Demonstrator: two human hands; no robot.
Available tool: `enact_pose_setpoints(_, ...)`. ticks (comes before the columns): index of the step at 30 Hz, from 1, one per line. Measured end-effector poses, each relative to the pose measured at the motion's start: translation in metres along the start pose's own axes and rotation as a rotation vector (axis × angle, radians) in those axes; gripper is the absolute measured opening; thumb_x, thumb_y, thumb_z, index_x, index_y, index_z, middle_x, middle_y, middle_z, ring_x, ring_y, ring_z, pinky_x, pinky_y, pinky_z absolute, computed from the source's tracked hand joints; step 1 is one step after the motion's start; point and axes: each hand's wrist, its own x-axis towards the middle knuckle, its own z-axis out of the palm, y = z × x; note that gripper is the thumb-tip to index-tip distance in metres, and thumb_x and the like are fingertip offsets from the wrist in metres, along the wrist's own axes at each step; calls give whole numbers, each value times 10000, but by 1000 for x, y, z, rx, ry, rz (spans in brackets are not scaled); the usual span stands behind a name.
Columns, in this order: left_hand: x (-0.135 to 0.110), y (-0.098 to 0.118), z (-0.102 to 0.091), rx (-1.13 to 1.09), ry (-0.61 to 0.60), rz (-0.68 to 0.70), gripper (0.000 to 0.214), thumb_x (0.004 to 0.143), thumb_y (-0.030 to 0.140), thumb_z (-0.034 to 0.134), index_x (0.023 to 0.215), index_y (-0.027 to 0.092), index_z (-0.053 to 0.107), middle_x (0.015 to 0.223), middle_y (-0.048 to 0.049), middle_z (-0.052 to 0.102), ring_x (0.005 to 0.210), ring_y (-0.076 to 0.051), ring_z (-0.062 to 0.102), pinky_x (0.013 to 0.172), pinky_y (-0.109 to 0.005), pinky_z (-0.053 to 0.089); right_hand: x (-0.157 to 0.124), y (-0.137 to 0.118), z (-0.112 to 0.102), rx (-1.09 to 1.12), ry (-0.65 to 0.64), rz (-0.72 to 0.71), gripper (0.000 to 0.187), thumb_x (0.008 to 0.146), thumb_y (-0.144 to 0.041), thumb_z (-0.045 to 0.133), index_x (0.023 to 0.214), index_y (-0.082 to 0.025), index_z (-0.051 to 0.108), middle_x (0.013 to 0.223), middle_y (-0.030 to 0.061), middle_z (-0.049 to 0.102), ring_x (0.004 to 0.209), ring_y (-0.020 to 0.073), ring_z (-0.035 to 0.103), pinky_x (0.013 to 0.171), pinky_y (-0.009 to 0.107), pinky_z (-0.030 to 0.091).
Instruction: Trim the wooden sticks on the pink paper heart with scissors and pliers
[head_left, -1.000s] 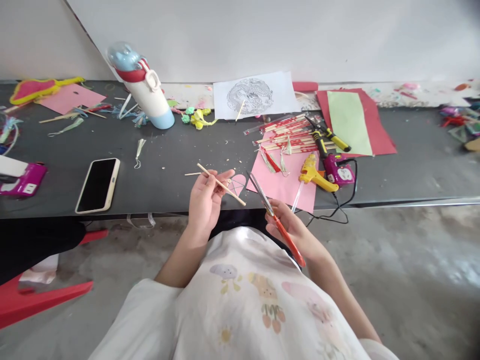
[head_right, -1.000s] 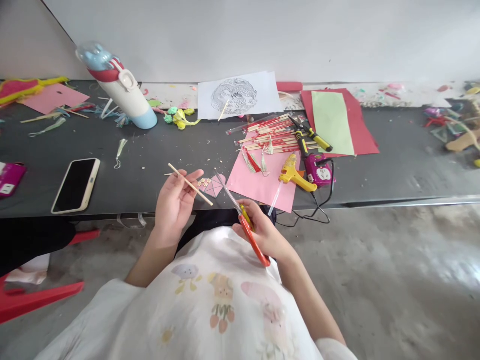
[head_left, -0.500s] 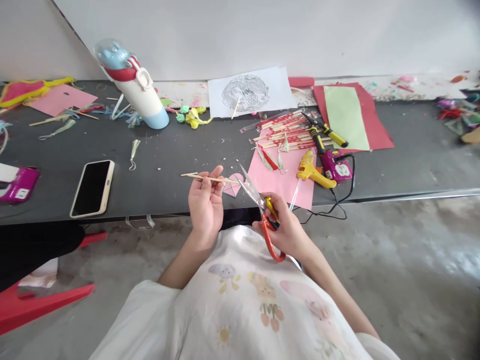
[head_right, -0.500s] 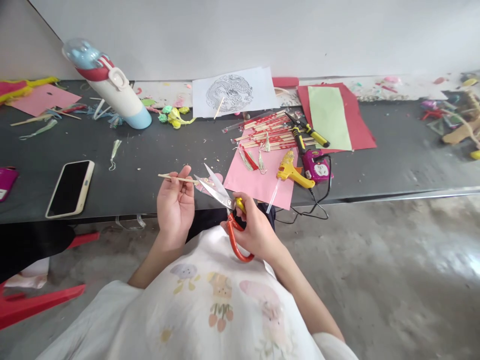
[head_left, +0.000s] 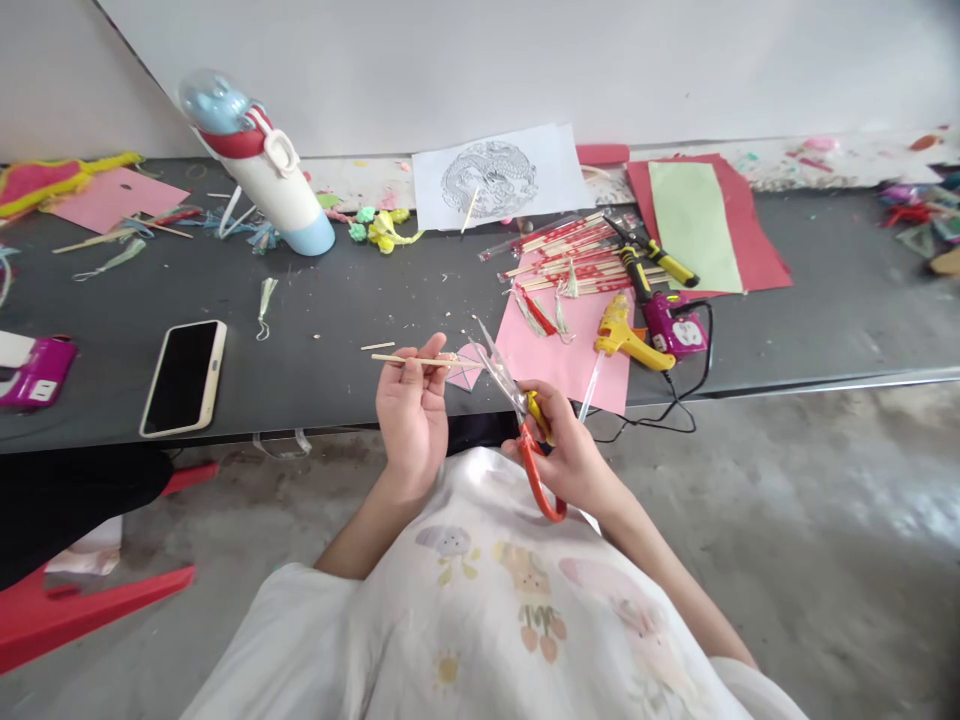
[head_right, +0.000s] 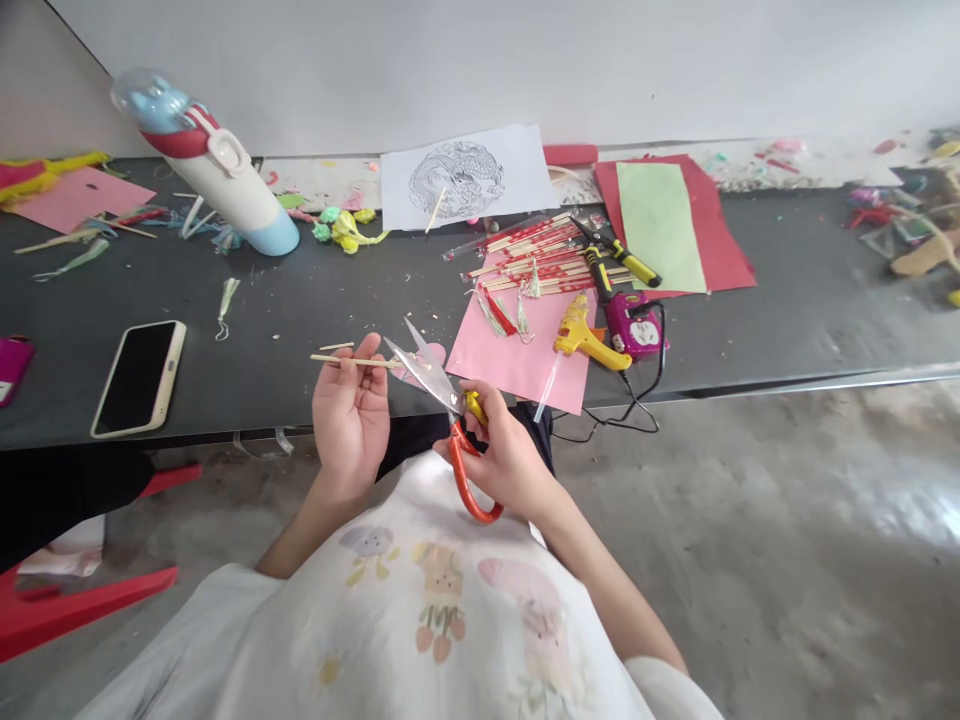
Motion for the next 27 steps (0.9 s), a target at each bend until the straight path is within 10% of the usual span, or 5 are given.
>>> enact_pose_setpoints(15,-7,-10,-16,249,-160,310,208,793,331,705,957,247,609,1054,-35,728,876,-165,693,763,-287,552,3,-1,-12,565,-185,46,556,794,-539,646,1216,-271,403,790,-23,375,645,125,340,568,267,343)
enact_pose_setpoints(22,31,14,-30,364,-643,-428,294,854,420,582,916,150,683,841,-106,739,697,-186,696,643,-297,564,1,-1,-42,197,-363,-10,531,828,-437,647,1268,-278,397,800,-23,416,665,132,392,590,251,379)
enact_pose_setpoints(27,22,34,-17,628,-941,-527,401,878,527,530,908,158,683,870,-115,719,677,-165,669,621,-271,541,-1,-6,-51,-209,-330,-21,594,785,-393,696,1281,-253,402,795,-27,453,652,123,429,600,234,409)
